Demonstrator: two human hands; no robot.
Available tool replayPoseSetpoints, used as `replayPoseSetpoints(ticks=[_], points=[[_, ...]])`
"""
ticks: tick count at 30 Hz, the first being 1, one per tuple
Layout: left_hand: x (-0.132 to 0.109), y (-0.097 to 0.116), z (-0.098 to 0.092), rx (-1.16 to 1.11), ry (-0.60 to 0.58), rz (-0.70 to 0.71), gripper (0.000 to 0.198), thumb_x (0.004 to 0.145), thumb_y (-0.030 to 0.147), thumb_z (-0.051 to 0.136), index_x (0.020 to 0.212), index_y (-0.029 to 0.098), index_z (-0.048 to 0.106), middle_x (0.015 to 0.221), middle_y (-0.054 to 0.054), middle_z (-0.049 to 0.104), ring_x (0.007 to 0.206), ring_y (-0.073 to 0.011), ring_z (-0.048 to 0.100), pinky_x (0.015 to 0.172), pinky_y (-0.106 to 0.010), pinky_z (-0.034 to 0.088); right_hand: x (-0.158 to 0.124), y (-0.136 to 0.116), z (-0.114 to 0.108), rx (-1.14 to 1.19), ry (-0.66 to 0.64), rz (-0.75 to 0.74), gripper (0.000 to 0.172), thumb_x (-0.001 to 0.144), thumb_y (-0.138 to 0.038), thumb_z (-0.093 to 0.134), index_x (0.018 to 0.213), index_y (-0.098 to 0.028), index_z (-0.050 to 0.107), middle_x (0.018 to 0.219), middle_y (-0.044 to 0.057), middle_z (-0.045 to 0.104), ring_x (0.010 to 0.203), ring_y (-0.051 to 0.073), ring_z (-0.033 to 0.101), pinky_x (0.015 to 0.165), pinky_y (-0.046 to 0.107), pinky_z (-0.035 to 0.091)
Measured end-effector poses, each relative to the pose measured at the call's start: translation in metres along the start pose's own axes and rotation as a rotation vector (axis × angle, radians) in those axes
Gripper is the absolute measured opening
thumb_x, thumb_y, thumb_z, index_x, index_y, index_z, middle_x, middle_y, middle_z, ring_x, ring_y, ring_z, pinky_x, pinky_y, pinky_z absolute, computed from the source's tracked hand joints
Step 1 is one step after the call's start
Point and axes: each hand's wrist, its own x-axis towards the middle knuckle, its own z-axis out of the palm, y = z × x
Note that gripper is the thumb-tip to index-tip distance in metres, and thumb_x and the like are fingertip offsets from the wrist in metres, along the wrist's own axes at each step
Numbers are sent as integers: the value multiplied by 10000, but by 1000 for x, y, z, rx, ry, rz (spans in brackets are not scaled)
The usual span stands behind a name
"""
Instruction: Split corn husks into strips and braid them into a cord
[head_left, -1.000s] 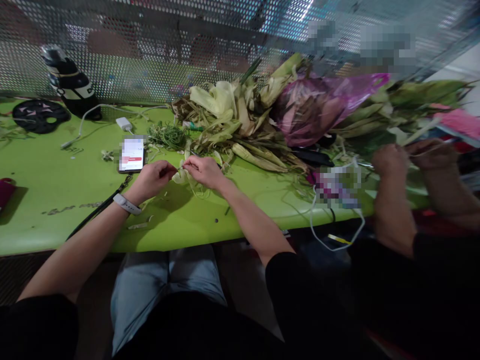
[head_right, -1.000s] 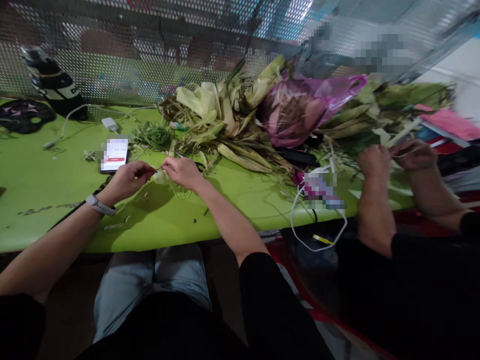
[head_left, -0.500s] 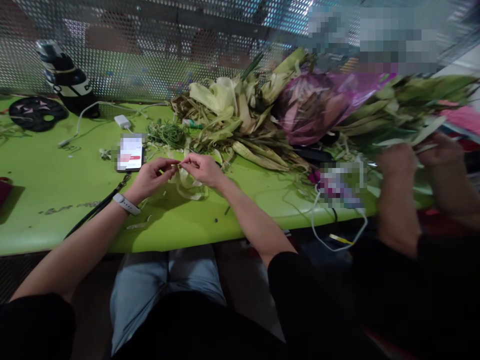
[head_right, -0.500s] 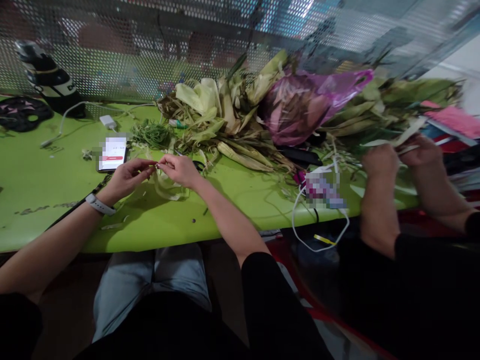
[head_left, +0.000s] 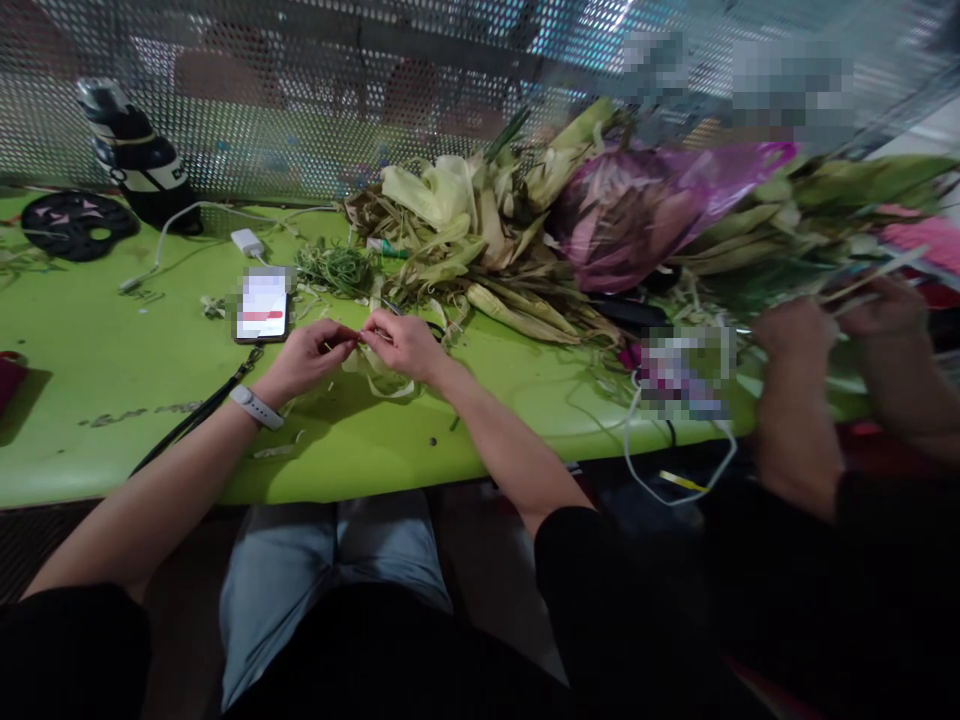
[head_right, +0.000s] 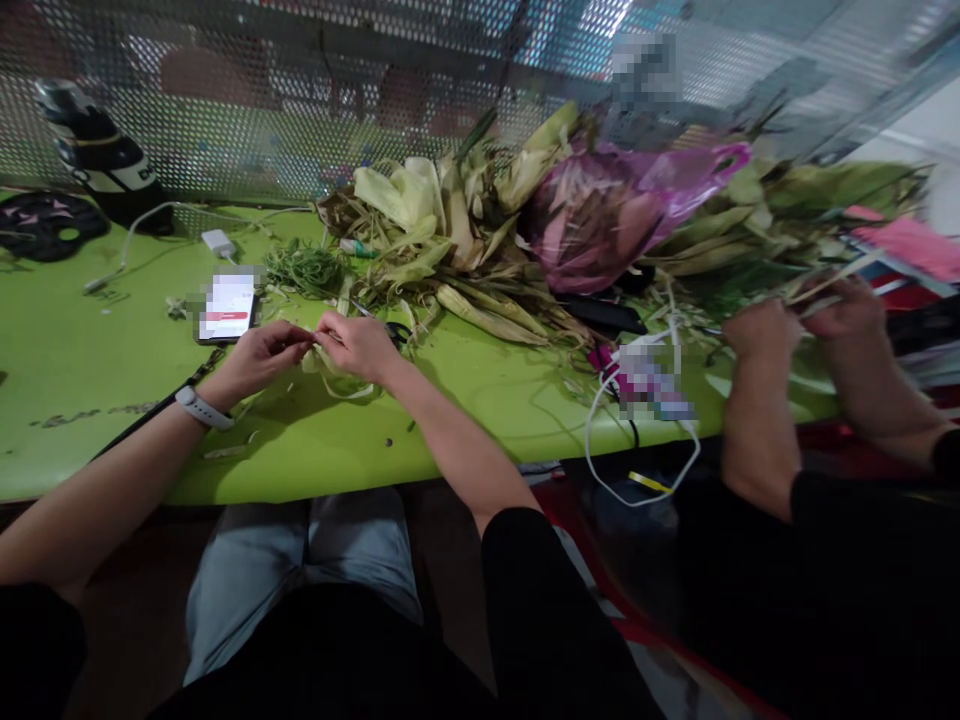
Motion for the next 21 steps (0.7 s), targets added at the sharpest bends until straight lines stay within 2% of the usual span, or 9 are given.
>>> replayPoseSetpoints(ticks=[11,14,17,21], points=[[-1,9,-1,0,29,-82,142,819,221,609,820,154,734,732,-58,708,641,-146,613,580,-275,484,-2,-4,7,11,73,-26,195,992,-330,487,897,-189,582,716,14,568,640,139,466,645,278,314],[-2,9,-1,-87,-5,-94,153,845,235,610,889,144,725,759,-63,724,658,-152,645,612,-287,525,-2,-3,3,80,97,-7,198,972,-345,501,865,-193,569,687,-6,541,615,126,440,628,271,311],[-4,7,0,-259,-53,-107,221,850,255,657,1031,141,713,856,-77,753,748,-169,701,724,-326,581,-2,3,-2,182,103,31,200,939,-361,523,837,-194,562,649,-27,515,576,112,414,592,263,299],[-4,4,1,-395,-16,-137,302,827,245,722,1110,144,697,934,-91,761,845,-194,727,829,-358,591,-1,9,-7,251,125,80,202,905,-367,538,802,-193,550,611,-43,482,554,104,394,580,263,295]])
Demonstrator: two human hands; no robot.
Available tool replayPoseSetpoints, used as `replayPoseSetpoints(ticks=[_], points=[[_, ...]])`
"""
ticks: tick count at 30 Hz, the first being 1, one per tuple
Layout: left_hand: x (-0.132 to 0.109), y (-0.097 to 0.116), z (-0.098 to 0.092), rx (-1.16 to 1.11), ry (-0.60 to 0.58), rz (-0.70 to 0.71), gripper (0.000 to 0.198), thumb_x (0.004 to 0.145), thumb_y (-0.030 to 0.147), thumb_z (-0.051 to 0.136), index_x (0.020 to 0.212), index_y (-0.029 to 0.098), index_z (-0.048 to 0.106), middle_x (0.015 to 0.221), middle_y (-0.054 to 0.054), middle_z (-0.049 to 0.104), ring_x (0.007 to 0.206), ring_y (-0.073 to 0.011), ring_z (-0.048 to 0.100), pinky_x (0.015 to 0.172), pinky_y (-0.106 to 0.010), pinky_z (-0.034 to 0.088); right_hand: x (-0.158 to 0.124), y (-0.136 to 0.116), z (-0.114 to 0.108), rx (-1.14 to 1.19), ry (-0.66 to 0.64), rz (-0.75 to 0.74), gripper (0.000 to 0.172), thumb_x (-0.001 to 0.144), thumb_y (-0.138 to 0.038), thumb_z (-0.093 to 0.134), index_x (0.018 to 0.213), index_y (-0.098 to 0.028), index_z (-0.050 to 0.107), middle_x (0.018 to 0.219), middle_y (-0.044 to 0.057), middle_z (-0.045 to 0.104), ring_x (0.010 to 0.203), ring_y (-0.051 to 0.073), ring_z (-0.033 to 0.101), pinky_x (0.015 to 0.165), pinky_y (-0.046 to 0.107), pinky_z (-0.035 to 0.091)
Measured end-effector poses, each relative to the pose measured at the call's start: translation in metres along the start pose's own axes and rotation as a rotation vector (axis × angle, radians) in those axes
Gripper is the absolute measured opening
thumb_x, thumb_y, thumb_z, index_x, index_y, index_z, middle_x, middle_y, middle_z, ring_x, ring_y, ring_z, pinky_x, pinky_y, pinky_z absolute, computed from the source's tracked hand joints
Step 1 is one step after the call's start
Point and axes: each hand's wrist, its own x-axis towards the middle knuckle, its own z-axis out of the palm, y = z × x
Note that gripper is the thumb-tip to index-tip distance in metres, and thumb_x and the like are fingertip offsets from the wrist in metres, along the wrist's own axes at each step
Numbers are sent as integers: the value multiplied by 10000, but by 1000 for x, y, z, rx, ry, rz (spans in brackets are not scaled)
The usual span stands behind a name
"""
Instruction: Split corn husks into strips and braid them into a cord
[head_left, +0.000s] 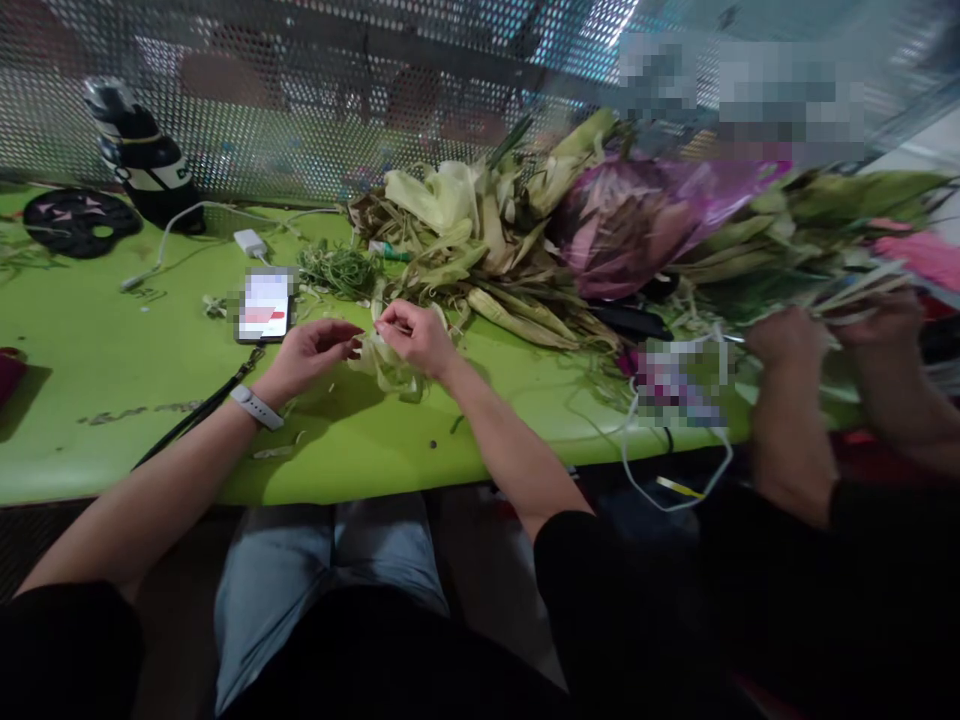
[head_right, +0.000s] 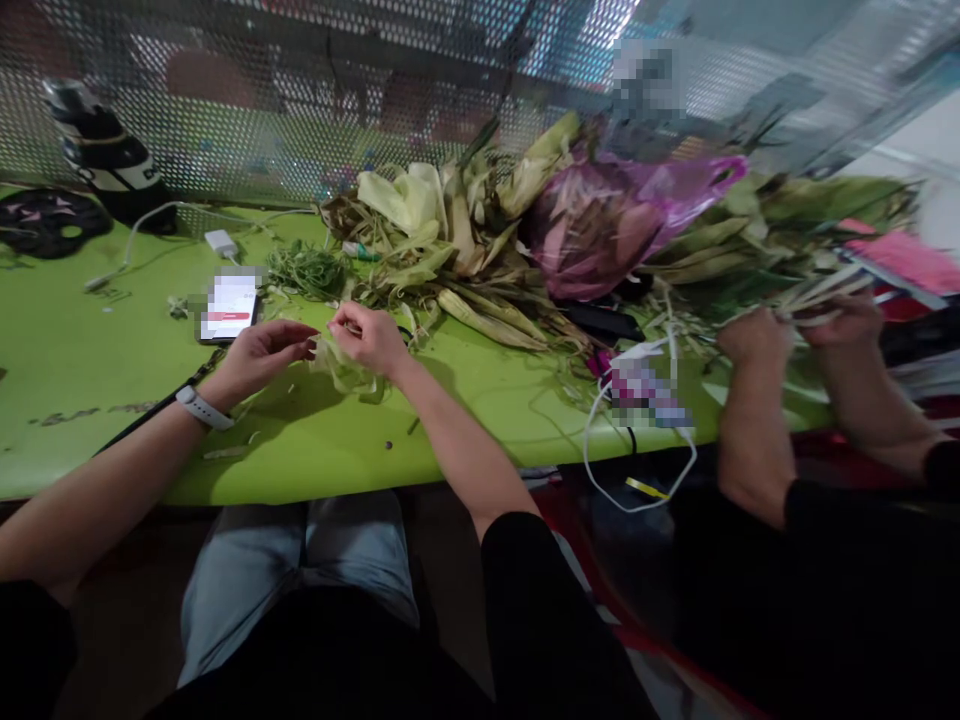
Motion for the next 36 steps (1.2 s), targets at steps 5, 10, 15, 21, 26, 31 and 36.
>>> replayPoseSetpoints(ticks=[5,10,15,21,26,31,36], points=[[2,-1,0,-12,45,70,353,830,177,710,1173,169,625,843,-32,706,787,-151,678,735,-283,546,1,-5,-4,-10,-88,56,165,874,-358,592,855,-196,569,579,-66,439,558,105,401,597,264,313],[3,-8,1,29,63,129,283,832,173,712,1047,212,532,818,1,651,739,-128,643,646,-240,502,0,-5,5,22,-73,2,225,867,-400,634,960,-212,551,626,-70,462,582,110,434,611,262,348],[4,-11,2,58,88,151,289,847,222,720,999,224,474,832,-9,640,754,-135,654,651,-250,523,-3,-4,17,58,-72,-61,235,905,-398,615,1025,-218,522,743,-43,572,612,109,506,632,258,391],[4,-5,-3,285,142,183,244,860,252,697,1010,196,513,917,-59,689,844,-180,700,685,-282,548,-1,-7,6,-88,-82,-33,332,988,-498,549,1120,-194,575,697,-32,584,625,125,525,656,262,394],[3,-8,-6,394,87,187,186,885,249,652,1043,178,584,924,-75,720,847,-191,708,710,-304,561,0,-8,1,-246,-194,-17,454,999,-577,483,1033,-180,700,894,54,724,775,155,635,723,272,424],[-1,1,-5,439,46,146,244,872,322,670,1056,169,616,864,-69,714,774,-189,678,671,-309,534,0,-9,2,-289,-214,-53,521,1024,-573,420,1042,-154,729,1008,99,747,864,186,659,770,296,446],[-2,11,-4,533,40,90,222,940,402,566,898,186,597,740,-30,635,636,-156,558,566,-286,402,0,-5,4,-282,-209,-95,504,1036,-542,413,1099,-151,725,1062,111,747,920,201,672,795,306,462]])
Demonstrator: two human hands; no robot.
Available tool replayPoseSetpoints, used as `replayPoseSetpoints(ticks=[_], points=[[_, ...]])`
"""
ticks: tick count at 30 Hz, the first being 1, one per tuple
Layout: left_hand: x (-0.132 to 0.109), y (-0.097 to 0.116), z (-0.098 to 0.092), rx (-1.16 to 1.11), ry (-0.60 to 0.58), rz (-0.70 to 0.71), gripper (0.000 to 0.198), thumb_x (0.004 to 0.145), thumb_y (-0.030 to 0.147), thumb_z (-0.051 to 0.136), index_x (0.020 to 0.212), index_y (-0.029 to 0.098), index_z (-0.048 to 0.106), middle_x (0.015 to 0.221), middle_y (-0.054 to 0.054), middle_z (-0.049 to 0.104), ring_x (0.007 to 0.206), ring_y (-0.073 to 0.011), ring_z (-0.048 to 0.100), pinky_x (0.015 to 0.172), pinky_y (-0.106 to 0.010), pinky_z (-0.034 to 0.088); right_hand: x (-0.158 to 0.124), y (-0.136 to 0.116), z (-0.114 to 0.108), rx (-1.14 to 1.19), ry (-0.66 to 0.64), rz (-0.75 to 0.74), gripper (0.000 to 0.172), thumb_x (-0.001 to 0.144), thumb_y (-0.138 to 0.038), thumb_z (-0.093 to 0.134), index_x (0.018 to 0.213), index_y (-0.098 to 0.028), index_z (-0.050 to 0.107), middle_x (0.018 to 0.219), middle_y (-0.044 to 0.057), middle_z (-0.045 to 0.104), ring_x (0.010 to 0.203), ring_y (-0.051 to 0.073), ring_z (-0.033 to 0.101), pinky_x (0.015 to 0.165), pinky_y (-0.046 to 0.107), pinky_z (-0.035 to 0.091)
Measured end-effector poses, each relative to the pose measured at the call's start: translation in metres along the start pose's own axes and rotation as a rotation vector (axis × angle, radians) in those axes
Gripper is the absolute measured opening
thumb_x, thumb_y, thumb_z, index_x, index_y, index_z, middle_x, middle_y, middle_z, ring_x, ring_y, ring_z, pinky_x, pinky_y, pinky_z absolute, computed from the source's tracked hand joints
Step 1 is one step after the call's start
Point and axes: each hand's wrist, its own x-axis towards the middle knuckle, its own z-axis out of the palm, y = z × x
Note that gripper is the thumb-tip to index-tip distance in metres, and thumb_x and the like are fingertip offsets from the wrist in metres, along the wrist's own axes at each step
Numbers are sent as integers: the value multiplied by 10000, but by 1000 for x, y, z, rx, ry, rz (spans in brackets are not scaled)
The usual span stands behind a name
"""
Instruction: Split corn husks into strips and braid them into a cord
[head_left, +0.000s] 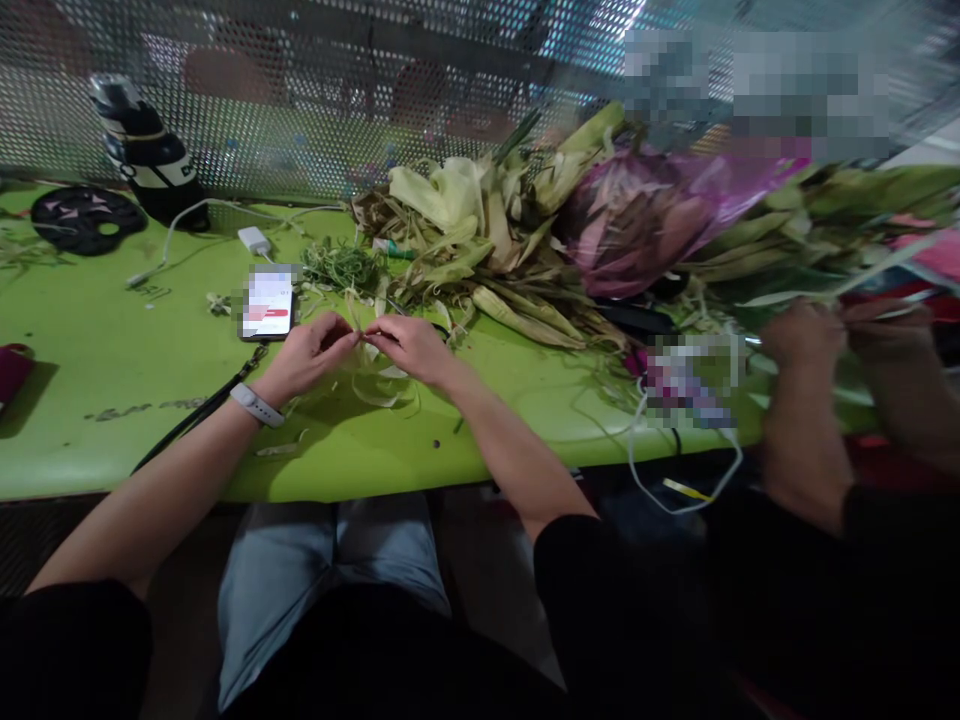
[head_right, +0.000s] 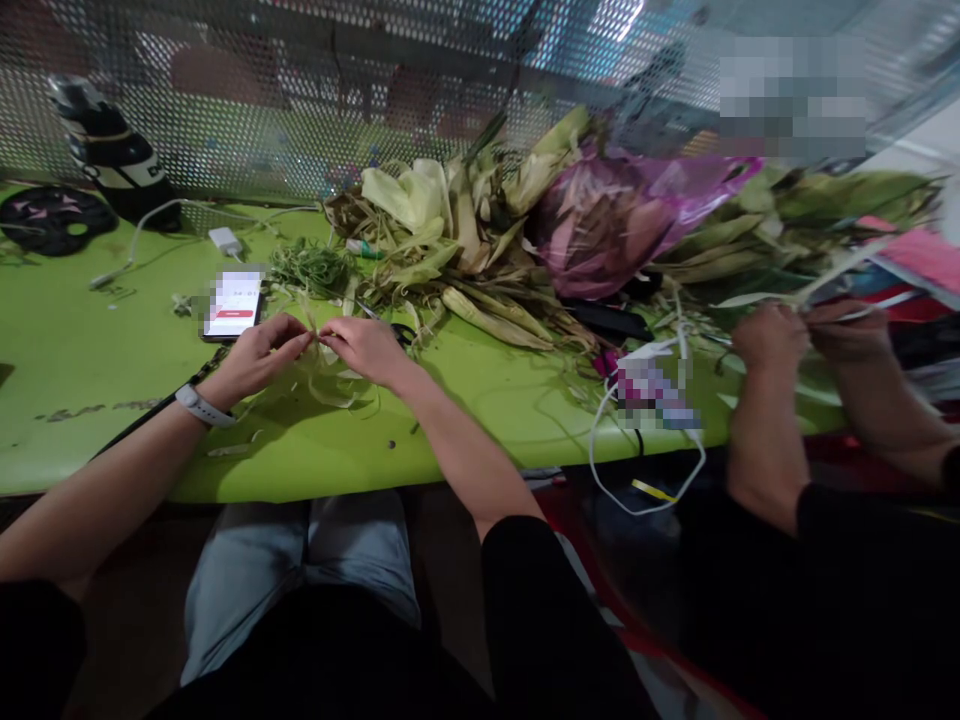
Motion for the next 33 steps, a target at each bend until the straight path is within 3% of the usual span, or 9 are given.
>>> replayPoseSetpoints(ticks=[4,9,18,22,26,28,31,33], points=[[4,-5,4,83,13,19,205,954,337,516,800,202,535,648,4,558,579,-142,482,558,-284,341,0,1,2,21,-7,-21,361,1036,-410,477,1130,-161,721,1118,109,750,967,205,681,847,319,483],[4,-8,5,50,19,32,126,935,261,529,827,208,563,720,-23,625,625,-153,534,594,-284,369,-1,-4,2,16,-6,9,286,1014,-305,497,1131,-152,710,1091,114,750,939,205,678,835,323,483],[1,-1,1,18,-7,-4,240,953,333,573,745,213,575,578,-4,632,525,-145,577,556,-278,419,-2,-18,4,-156,26,118,256,1025,-281,465,1089,-157,680,1033,100,732,856,185,634,773,297,422],[3,1,-4,-71,-74,-88,261,959,372,574,762,203,594,576,-18,649,501,-150,592,538,-282,454,-1,-14,7,-98,41,100,255,1034,-280,466,1069,-147,680,1037,101,729,865,178,636,792,296,429],[7,-5,-8,-235,-78,-166,313,925,438,639,733,194,596,585,-26,649,516,-143,596,551,-282,473,3,7,-3,82,32,77,239,1008,-351,545,1036,-158,683,994,73,721,874,161,642,802,275,461],[9,-10,-10,-372,-6,-212,338,903,487,663,751,192,594,633,-32,671,561,-142,631,572,-278,491,5,23,-16,170,90,159,301,1003,-412,543,1158,-178,651,984,54,710,850,150,646,785,264,483],[12,-14,-11,-588,122,-233,355,874,540,684,836,202,585,813,-54,738,743,-168,726,645,-276,533,3,41,-38,43,395,313,315,1033,-387,439,1192,-199,636,1097,71,690,939,159,656,846,270,488],[12,-14,-11,-683,163,-232,357,847,537,715,869,210,575,926,-64,759,879,-188,749,704,-279,554,-1,46,-47,-118,367,395,244,994,-287,471,1063,-182,680,1100,87,700,972,186,654,877,290,482]])
